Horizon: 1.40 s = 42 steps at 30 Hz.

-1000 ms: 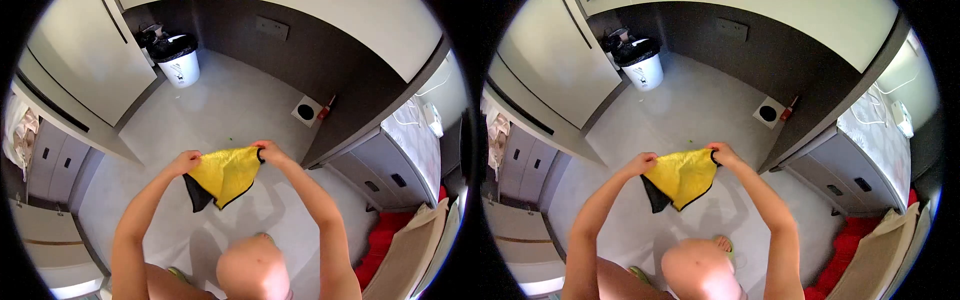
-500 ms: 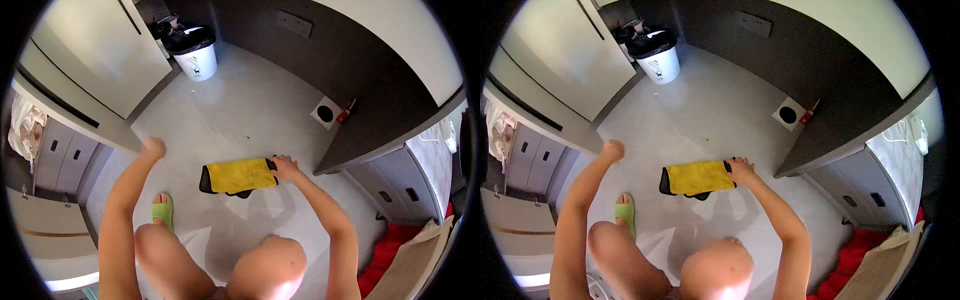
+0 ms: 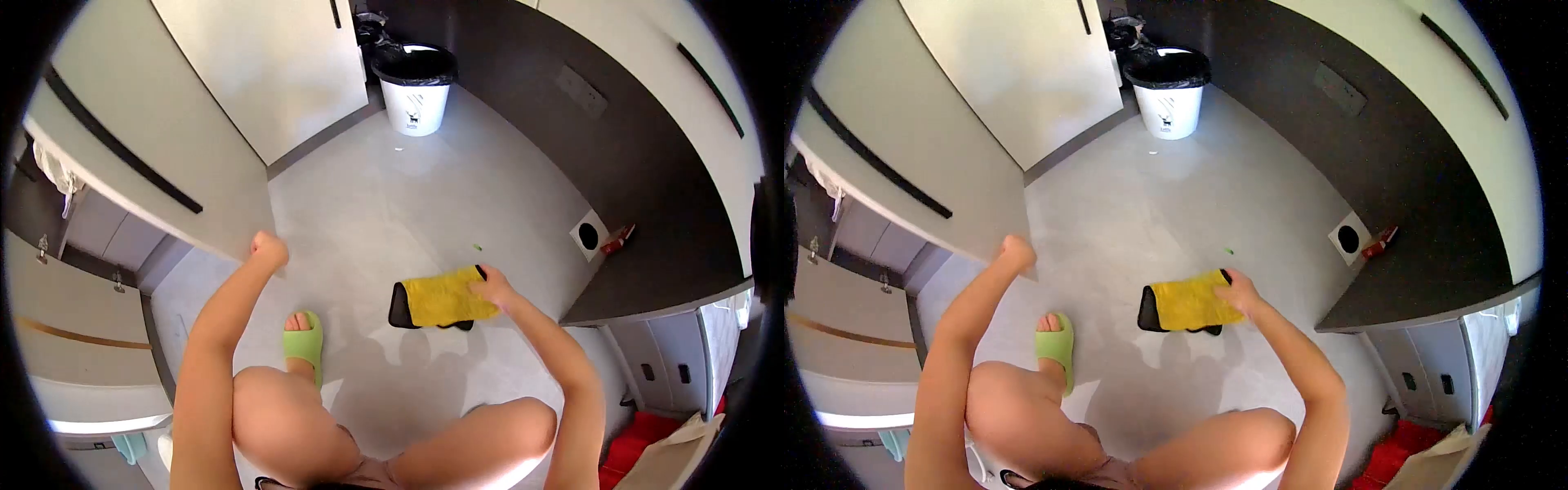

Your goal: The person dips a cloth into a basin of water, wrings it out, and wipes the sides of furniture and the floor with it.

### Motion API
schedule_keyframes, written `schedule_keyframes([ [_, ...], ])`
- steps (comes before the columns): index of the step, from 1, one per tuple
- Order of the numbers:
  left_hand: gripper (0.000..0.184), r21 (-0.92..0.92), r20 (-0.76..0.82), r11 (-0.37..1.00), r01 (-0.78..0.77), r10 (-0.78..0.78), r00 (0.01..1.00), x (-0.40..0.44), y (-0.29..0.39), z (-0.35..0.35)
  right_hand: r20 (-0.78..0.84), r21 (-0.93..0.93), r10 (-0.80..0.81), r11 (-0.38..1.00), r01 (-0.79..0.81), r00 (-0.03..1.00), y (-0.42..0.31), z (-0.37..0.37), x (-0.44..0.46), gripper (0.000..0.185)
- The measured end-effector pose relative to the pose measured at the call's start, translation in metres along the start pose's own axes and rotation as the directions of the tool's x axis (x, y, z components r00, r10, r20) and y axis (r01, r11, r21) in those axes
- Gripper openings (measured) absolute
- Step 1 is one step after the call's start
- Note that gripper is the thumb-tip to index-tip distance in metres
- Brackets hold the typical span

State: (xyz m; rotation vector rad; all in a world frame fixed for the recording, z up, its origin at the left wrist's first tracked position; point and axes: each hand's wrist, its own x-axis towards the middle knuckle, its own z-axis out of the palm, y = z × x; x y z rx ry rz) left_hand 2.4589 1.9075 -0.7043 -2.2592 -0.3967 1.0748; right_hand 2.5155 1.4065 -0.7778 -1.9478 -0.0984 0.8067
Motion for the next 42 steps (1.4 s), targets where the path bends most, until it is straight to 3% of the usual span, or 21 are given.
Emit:
schedule_keyframes([
  [2,0.023,-0.081,0.123,0.995,0.059,-0.049,0.991,0.007,-0.016,0.014,0.078,0.011,0.011,1.000,-0.012,0.997,-0.054,0.003,0.014,0.038],
  [4,0.026,-0.018,0.194,0.998,0.055,-0.051,0.980,0.010,-0.038,0.036,0.040,-0.205,-0.230,0.951,0.233,0.972,-0.096,0.014,0.027,0.041],
  [8,0.032,-0.102,0.244,0.991,0.083,-0.056,0.968,0.032,-0.058,0.068,0.052,-0.282,-0.359,0.890,0.359,0.932,-0.167,0.042,0.039,0.041],
  [10,0.045,-0.290,-0.024,0.907,-0.306,0.313,0.950,0.058,-0.054,0.082,0.094,-0.196,-0.317,0.923,0.330,0.944,-0.204,0.059,0.046,0.041],
  [11,0.066,-0.454,-0.182,0.756,-0.471,0.439,0.880,0.093,-0.038,0.092,0.092,-0.204,-0.311,0.924,0.324,0.946,-0.217,0.068,0.054,0.041],
  [12,0.087,-0.626,-0.413,0.406,-0.665,0.551,0.725,0.087,-0.028,0.073,0.133,-0.113,-0.289,0.946,0.304,0.948,-0.230,0.076,0.064,0.040],
  [13,0.099,-0.580,-0.643,0.166,-0.798,0.508,0.573,0.092,-0.011,0.061,0.174,-0.021,-0.266,0.961,0.274,0.948,-0.243,0.085,0.074,0.039],
  [16,0.098,-0.604,-0.751,-0.045,-0.795,0.366,0.550,0.068,0.015,0.004,0.267,-0.026,-0.344,0.931,0.363,0.900,-0.284,0.102,0.101,0.043],
  [19,0.093,-0.658,-0.753,-0.263,-0.706,0.210,0.624,0.083,0.020,0.003,0.384,-0.070,-0.329,0.921,0.382,0.863,-0.336,0.120,0.131,0.047],
  [20,0.087,-0.678,-0.711,-0.492,-0.546,0.253,0.656,0.093,0.016,0.011,0.384,-0.076,-0.322,0.923,0.377,0.865,-0.349,0.126,0.149,0.047],
  [21,0.081,-0.658,-0.668,-0.675,-0.335,0.317,0.673,0.108,0.013,0.020,0.234,-0.117,-0.504,0.835,0.538,0.832,-0.354,0.134,0.177,0.047],
  [22,0.081,-0.663,-0.661,-0.674,-0.325,0.323,0.678,0.113,0.009,0.033,0.095,-0.183,-0.669,0.716,0.674,0.737,-0.355,0.143,0.199,0.048],
  [23,0.076,-0.669,-0.585,-0.656,-0.349,0.176,0.791,0.119,0.005,0.046,0.099,-0.175,-0.664,0.722,0.670,0.741,-0.354,0.151,0.221,0.048],
  [24,0.070,-0.678,-0.493,-0.632,-0.374,0.014,0.870,0.126,0.001,0.060,-0.091,-0.248,-0.697,0.708,0.662,0.711,-0.350,0.158,0.245,0.049],
  [25,0.064,-0.752,-0.479,-0.499,-0.430,-0.033,0.877,0.138,-0.005,0.076,-0.277,-0.323,-0.708,0.706,0.631,0.650,-0.343,0.167,0.266,0.050],
  [26,0.064,-0.759,-0.470,-0.500,-0.417,-0.022,0.882,0.149,-0.006,0.090,-0.275,-0.318,-0.698,0.715,0.622,0.661,-0.329,0.176,0.281,0.050],
  [28,0.067,-0.825,-0.561,0.120,-0.553,-0.302,0.771,0.141,-0.014,0.097,-0.290,-0.410,-0.566,0.802,0.435,0.771,-0.289,0.191,0.295,0.048],
  [32,0.068,-0.778,-0.625,0.170,-0.604,-0.305,0.719,0.174,-0.003,0.099,-0.109,-0.590,-0.346,0.777,0.220,0.932,-0.248,0.221,0.281,0.041],
  [37,0.062,-0.585,-0.786,0.432,-0.686,-0.094,0.611,0.194,0.010,0.079,-0.087,-0.523,-0.329,0.819,0.238,0.940,-0.228,0.253,0.316,0.045],
  [39,0.063,-0.564,-0.804,0.418,-0.712,-0.084,0.588,0.197,0.018,0.083,-0.041,-0.466,-0.326,0.842,0.271,0.944,-0.225,0.268,0.334,0.048],
  [42,0.065,-0.544,-0.824,0.388,-0.743,-0.081,0.561,0.200,0.024,0.091,-0.059,-0.638,-0.442,0.706,0.307,0.895,-0.223,0.301,0.362,0.060],
])
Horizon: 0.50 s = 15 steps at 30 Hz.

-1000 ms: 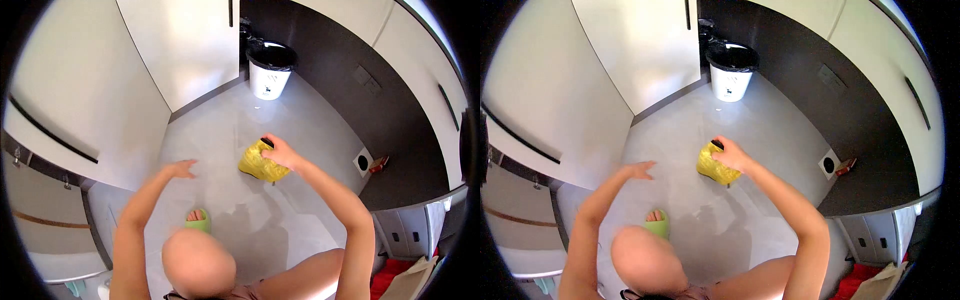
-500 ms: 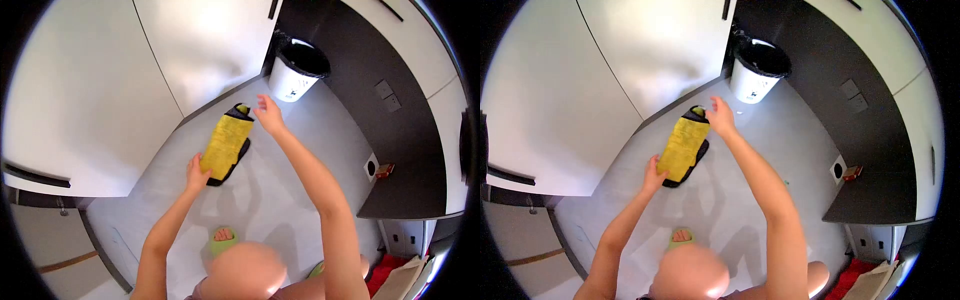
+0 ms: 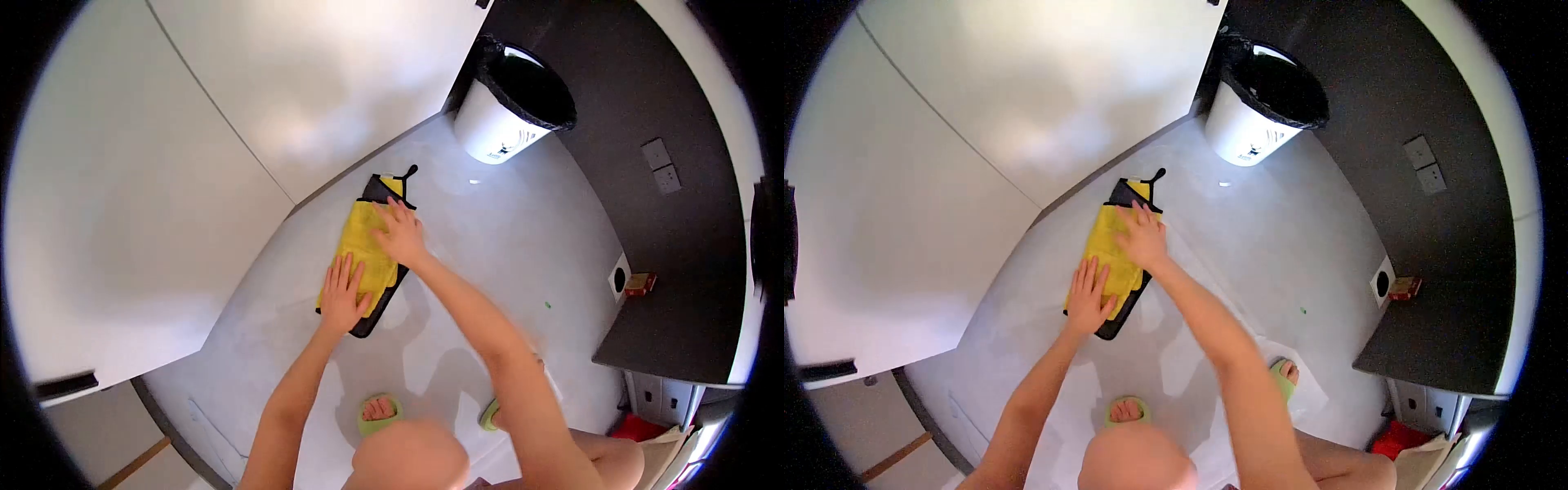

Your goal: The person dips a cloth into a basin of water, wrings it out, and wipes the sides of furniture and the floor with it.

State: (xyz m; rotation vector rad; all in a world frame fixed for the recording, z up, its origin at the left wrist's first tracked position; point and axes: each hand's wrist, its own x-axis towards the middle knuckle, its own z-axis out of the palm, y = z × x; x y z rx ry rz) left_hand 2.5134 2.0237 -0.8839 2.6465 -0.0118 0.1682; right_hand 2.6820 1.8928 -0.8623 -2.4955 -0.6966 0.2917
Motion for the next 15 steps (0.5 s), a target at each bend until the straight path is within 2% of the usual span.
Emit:
schedule_keyframes([
  [2,0.064,-0.029,0.003,0.999,0.012,-0.011,1.000,-0.010,0.003,0.006,-0.200,-0.095,-0.026,0.995,0.007,0.979,0.008,0.051,0.015,0.071],
  [4,0.066,0.007,-0.018,0.995,0.101,-0.101,0.995,-0.014,0.010,0.020,-0.053,-0.234,-0.009,0.972,-0.004,0.999,-0.023,0.060,0.013,0.077],
  [5,0.066,0.005,-0.012,0.995,0.104,-0.104,0.995,-0.019,0.018,0.025,-0.001,-0.182,-0.147,0.973,0.144,0.989,-0.030,0.064,0.015,0.077],
  [6,0.067,0.052,-0.042,0.972,0.229,-0.227,0.973,-0.028,0.030,0.030,0.043,-0.120,-0.287,0.949,0.291,0.957,-0.034,0.067,0.016,0.078],
  [7,0.069,0.105,-0.080,0.931,0.349,-0.342,0.936,-0.033,0.043,0.025,0.087,-0.077,-0.423,0.900,0.430,0.902,-0.043,0.068,0.016,0.078],
  [8,0.069,0.107,-0.074,0.931,0.348,-0.341,0.937,-0.027,0.053,0.030,0.128,-0.036,-0.544,0.833,0.552,0.829,-0.041,0.069,0.020,0.078],
  [9,0.070,0.128,-0.113,0.903,0.409,-0.397,0.911,-0.019,0.065,0.037,0.120,0.011,-0.615,0.786,0.618,0.780,-0.036,0.066,0.027,0.075],
  [10,0.072,0.147,-0.159,0.869,0.473,-0.451,0.878,-0.012,0.076,0.044,0.124,0.014,-0.616,0.785,0.619,0.778,-0.028,0.063,0.038,0.075],
  [12,0.074,0.149,-0.161,0.861,0.486,-0.463,0.871,0.023,0.082,0.059,0.168,0.064,-0.750,0.656,0.752,0.639,-0.008,0.058,0.067,0.068],
  [13,0.075,0.153,-0.161,0.856,0.494,-0.472,0.867,0.041,0.084,0.064,0.087,0.091,-0.775,0.632,0.769,0.626,0.007,0.052,0.082,0.062],
  [14,0.075,0.152,-0.152,0.856,0.494,-0.474,0.868,0.060,0.085,0.068,0.068,0.025,-0.755,0.655,0.755,0.652,0.022,0.043,0.095,0.058],
  [15,0.074,0.136,-0.132,0.895,0.424,-0.408,0.903,0.081,0.085,0.068,0.038,-0.022,-0.687,0.726,0.688,0.726,0.037,0.029,0.103,0.058],
])
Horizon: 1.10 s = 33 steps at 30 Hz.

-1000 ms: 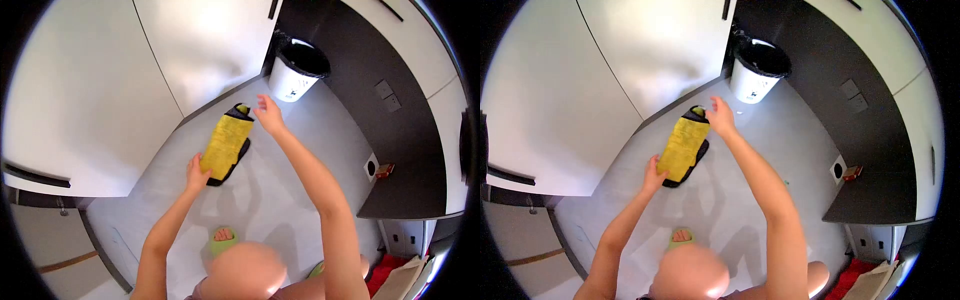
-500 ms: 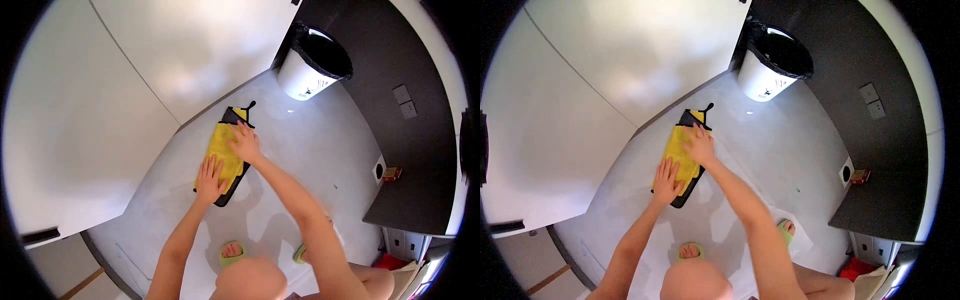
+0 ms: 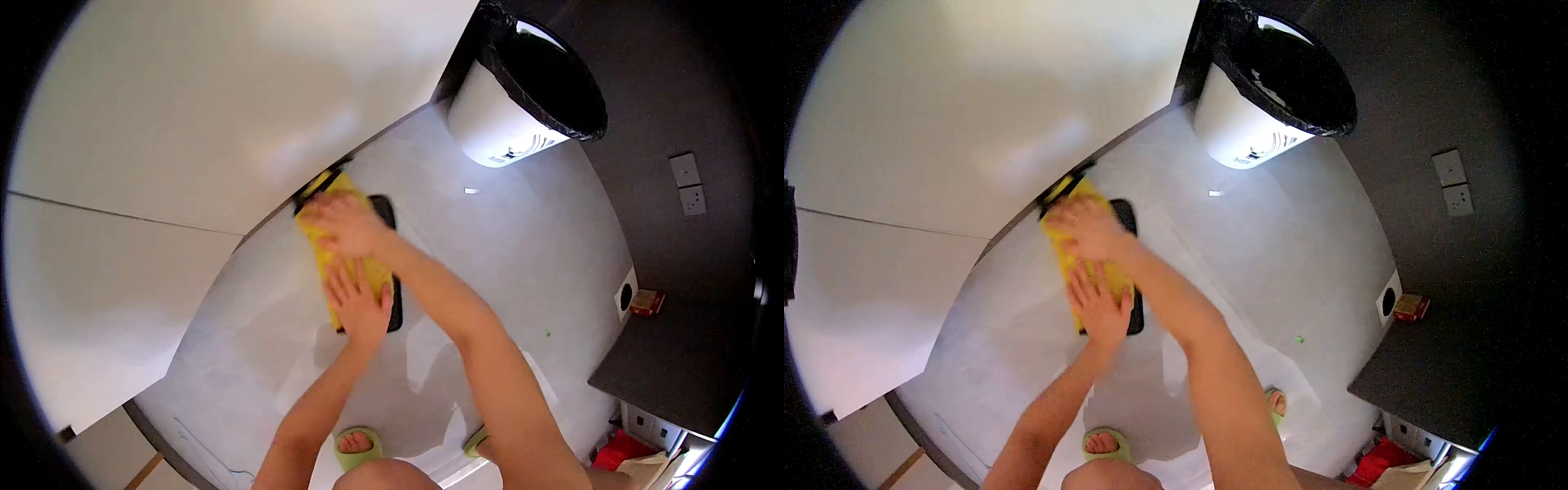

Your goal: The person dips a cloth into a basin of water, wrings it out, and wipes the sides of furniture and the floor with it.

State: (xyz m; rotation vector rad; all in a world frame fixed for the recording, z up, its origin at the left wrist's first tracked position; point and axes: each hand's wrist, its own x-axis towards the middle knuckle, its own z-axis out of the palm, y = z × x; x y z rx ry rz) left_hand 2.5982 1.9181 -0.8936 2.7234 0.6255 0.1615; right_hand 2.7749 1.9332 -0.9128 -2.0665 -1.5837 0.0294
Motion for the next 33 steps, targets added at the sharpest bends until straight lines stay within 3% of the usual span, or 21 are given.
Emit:
schedule_keyframes([
  [2,0.072,-0.023,0.009,0.996,-0.085,0.085,0.996,0.037,0.010,0.005,-0.097,-0.007,0.162,0.987,-0.163,0.982,0.043,-0.025,-0.019,0.057],
  [3,0.074,-0.067,0.064,0.967,-0.247,0.251,0.966,0.056,0.013,0.007,-0.145,-0.064,0.244,0.965,-0.255,0.959,0.065,-0.035,-0.033,0.059],
  [4,0.077,-0.121,0.109,0.908,-0.400,0.413,0.904,0.072,0.017,0.010,-0.105,-0.167,0.447,0.873,-0.459,0.888,0.071,-0.055,-0.049,0.060],
  [5,0.077,-0.125,0.102,0.905,-0.406,0.418,0.903,0.087,0.021,0.012,-0.210,-0.247,0.505,0.801,-0.545,0.837,0.079,-0.064,-0.067,0.062],
  [6,0.077,-0.149,0.143,0.852,-0.502,0.521,0.841,0.098,0.024,0.013,-0.316,-0.310,0.544,0.715,-0.627,0.777,0.083,-0.065,-0.083,0.063],
  [7,0.077,-0.176,0.183,0.788,-0.589,0.614,0.767,0.102,0.025,0.014,-0.319,-0.314,0.540,0.715,-0.624,0.779,0.079,-0.063,-0.096,0.063],
  [9,0.076,-0.154,0.181,0.782,-0.604,0.624,0.761,0.090,0.027,0.008,-0.411,-0.325,0.670,0.525,-0.786,0.618,0.059,-0.059,-0.121,0.065],
  [11,0.074,-0.247,0.232,0.751,-0.612,0.659,0.715,0.057,0.023,0.001,-0.462,-0.326,0.693,0.449,-0.832,0.554,0.023,-0.053,-0.143,0.063],
  [14,0.073,-0.260,0.200,0.771,-0.581,0.631,0.749,-0.019,0.007,0.000,-0.426,-0.344,0.681,0.487,-0.803,0.595,-0.029,-0.045,-0.151,0.059],
  [16,0.076,-0.169,0.124,0.884,-0.435,0.457,0.881,-0.060,-0.002,0.004,-0.150,-0.221,0.524,0.809,-0.545,0.838,-0.051,-0.056,-0.135,0.057],
  [18,0.076,-0.100,0.139,0.929,-0.357,0.369,0.919,-0.057,0.008,0.004,0.118,-0.020,0.491,0.870,-0.492,0.863,-0.044,-0.073,-0.106,0.057],
  [20,0.077,-0.029,0.142,0.964,-0.263,0.265,0.954,-0.040,0.018,0.007,-0.006,-0.176,0.235,0.957,-0.233,0.972,-0.012,-0.054,-0.084,0.061],
  [21,0.079,-0.032,0.112,0.963,-0.267,0.269,0.957,-0.022,0.022,0.010,-0.002,-0.170,0.235,0.958,-0.232,0.972,0.006,-0.053,-0.078,0.061],
  [24,0.083,-0.076,0.080,0.933,-0.351,0.357,0.931,0.032,0.026,0.010,-0.049,-0.217,0.247,0.943,-0.252,0.968,0.047,-0.058,-0.066,0.062],
  [26,0.085,-0.115,0.085,0.901,-0.418,0.428,0.900,0.050,0.020,0.007,-0.177,-0.338,0.423,0.821,-0.459,0.888,0.055,-0.059,-0.075,0.065],
  [27,0.088,-0.128,0.102,0.873,-0.471,0.484,0.869,0.053,0.017,0.005,-0.182,-0.331,0.427,0.822,-0.464,0.886,0.052,-0.059,-0.083,0.065],
  [29,0.090,-0.150,0.118,0.839,-0.523,0.540,0.833,0.044,0.014,-0.003,-0.314,-0.305,0.607,0.663,-0.683,0.730,0.036,-0.061,-0.106,0.065],
  [31,0.092,-0.190,0.244,0.809,-0.556,0.587,0.772,0.017,0.016,-0.012,-0.337,-0.317,0.650,0.603,-0.732,0.681,0.001,-0.059,-0.139,0.066],
  [33,0.092,-0.256,0.254,0.774,-0.579,0.632,0.732,-0.024,0.009,-0.015,-0.318,-0.295,0.745,0.510,-0.808,0.587,-0.036,-0.057,-0.170,0.067],
])
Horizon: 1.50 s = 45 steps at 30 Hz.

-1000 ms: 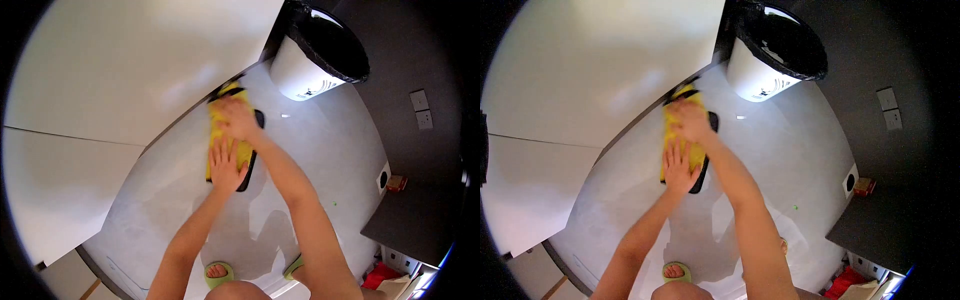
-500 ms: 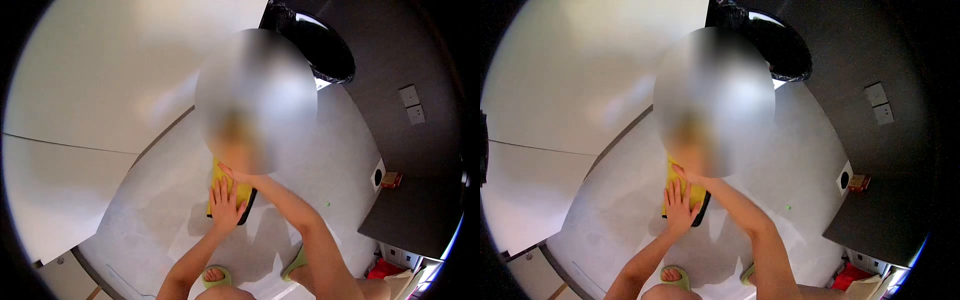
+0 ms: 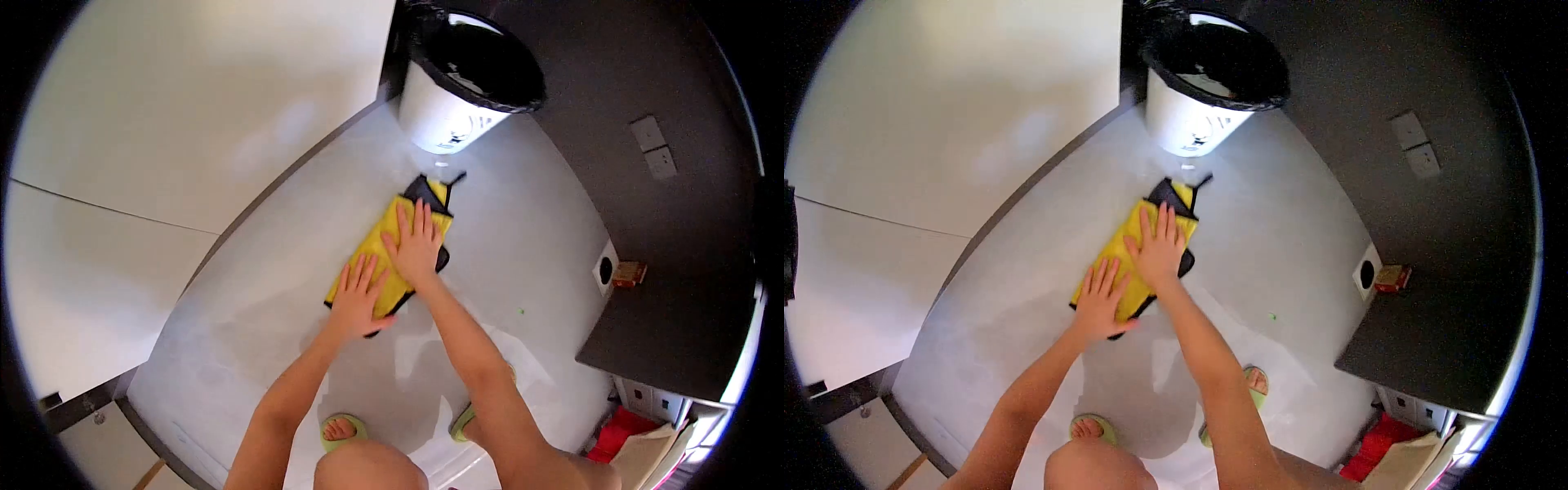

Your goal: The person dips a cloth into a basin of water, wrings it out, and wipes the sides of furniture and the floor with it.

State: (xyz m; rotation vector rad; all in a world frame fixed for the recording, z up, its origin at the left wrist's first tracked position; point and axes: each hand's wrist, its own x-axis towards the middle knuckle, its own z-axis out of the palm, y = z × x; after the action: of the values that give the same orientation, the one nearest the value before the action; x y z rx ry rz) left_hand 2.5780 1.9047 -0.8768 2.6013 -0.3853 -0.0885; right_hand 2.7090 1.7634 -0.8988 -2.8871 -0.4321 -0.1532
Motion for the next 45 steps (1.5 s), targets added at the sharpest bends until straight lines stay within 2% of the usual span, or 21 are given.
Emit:
schedule_keyframes([
  [4,0.080,-0.064,0.072,0.997,-0.051,0.055,0.996,-0.029,0.011,-0.004,0.123,0.063,-0.082,0.995,0.075,0.989,0.040,-0.029,-0.040,0.070],
  [6,0.070,-0.152,0.010,0.987,-0.051,0.054,0.999,-0.028,0.004,-0.009,0.273,0.282,0.040,0.952,-0.120,0.961,0.068,-0.045,-0.025,0.060],
  [8,0.061,-0.231,-0.053,0.971,-0.060,0.049,0.997,-0.034,-0.008,-0.015,0.343,0.116,0.002,0.992,-0.044,0.940,0.076,-0.054,-0.016,0.052],
  [10,0.041,-0.087,-0.148,0.977,0.196,-0.207,0.967,-0.040,-0.021,-0.028,0.402,-0.046,-0.020,0.998,0.042,0.916,0.070,-0.066,-0.001,0.045],
  [11,0.041,-0.076,-0.154,0.979,0.190,-0.200,0.968,-0.045,-0.021,-0.034,0.450,0.040,0.002,0.999,-0.022,0.893,0.066,-0.074,0.006,0.040],
  [12,0.036,-0.141,-0.128,0.920,0.365,-0.382,0.915,-0.051,-0.018,-0.039,0.500,0.119,0.018,0.989,-0.090,0.866,0.062,-0.083,0.010,0.036],
  [13,0.032,-0.205,-0.088,0.824,0.527,-0.552,0.829,-0.058,-0.015,-0.043,0.303,0.314,-0.074,0.949,-0.026,0.950,0.053,-0.094,0.008,0.037],
  [14,0.032,-0.207,-0.094,0.824,0.527,-0.553,0.828,-0.065,-0.008,-0.044,0.300,0.313,-0.078,0.950,-0.021,0.951,0.045,-0.105,0.012,0.037],
  [16,0.026,-0.419,0.480,0.500,0.758,-0.587,0.652,-0.084,0.005,-0.042,0.469,0.475,-0.117,0.869,-0.139,0.875,0.022,-0.138,0.021,0.034],
  [17,0.026,-0.421,0.479,0.495,0.760,-0.590,0.650,-0.090,0.011,-0.037,0.369,0.534,-0.194,0.845,-0.036,0.909,0.017,-0.139,0.020,0.035],
  [19,0.033,-0.775,0.587,-0.110,0.622,-0.488,0.646,-0.093,0.022,-0.021,0.399,0.590,-0.207,0.804,-0.077,0.893,0.003,-0.158,0.019,0.033],
  [24,0.054,-0.863,0.486,-0.414,0.290,-0.526,0.697,-0.074,0.031,-0.024,0.491,0.745,-0.226,0.610,-0.270,0.842,-0.018,-0.211,0.018,0.026],
  [26,0.048,-0.716,0.596,-0.649,0.258,-0.375,0.710,-0.070,0.037,-0.043,0.400,0.892,-0.227,0.320,-0.320,0.888,-0.022,-0.223,0.019,0.022],
  [28,0.050,-0.711,0.615,-0.634,0.304,-0.350,0.707,-0.055,0.038,-0.054,0.377,0.914,-0.252,0.254,-0.315,0.891,-0.030,-0.251,0.022,0.021],
  [30,0.049,-0.811,0.441,-0.569,0.136,-0.442,0.781,-0.035,0.037,-0.069,0.359,0.930,-0.275,0.181,-0.318,0.892,-0.038,-0.273,0.021,0.021],
  [34,0.055,-0.853,0.314,-0.520,0.048,-0.438,0.842,0.007,0.014,-0.098,0.313,0.946,-0.268,0.002,-0.324,0.911,-0.045,-0.295,0.017,0.024],
  [36,0.056,-0.867,0.112,-0.490,-0.083,-0.356,0.928,0.018,0.014,-0.114,0.483,0.797,-0.155,-0.329,-0.506,0.862,-0.039,-0.284,0.019,0.037],
  [37,0.056,-0.865,0.110,-0.495,-0.084,-0.351,0.930,0.018,0.016,-0.123,0.481,0.801,-0.151,-0.324,-0.503,0.863,-0.030,-0.265,0.019,0.037],
  [39,0.056,-0.929,-0.033,-0.315,-0.195,-0.452,0.891,0.013,0.014,-0.156,0.539,0.821,0.143,-0.310,-0.479,0.830,-0.011,-0.217,0.025,0.042],
  [44,0.051,-0.999,0.020,-0.032,0.006,-0.453,0.891,-0.005,0.016,-0.240,0.307,0.944,0.345,-0.231,-0.237,0.887,-0.007,-0.204,0.013,0.021],
  [45,0.044,-0.979,-0.050,0.195,0.060,-0.516,0.855,-0.004,0.012,-0.250,0.241,0.960,0.292,-0.211,-0.184,0.926,-0.007,-0.209,0.013,0.017],
])
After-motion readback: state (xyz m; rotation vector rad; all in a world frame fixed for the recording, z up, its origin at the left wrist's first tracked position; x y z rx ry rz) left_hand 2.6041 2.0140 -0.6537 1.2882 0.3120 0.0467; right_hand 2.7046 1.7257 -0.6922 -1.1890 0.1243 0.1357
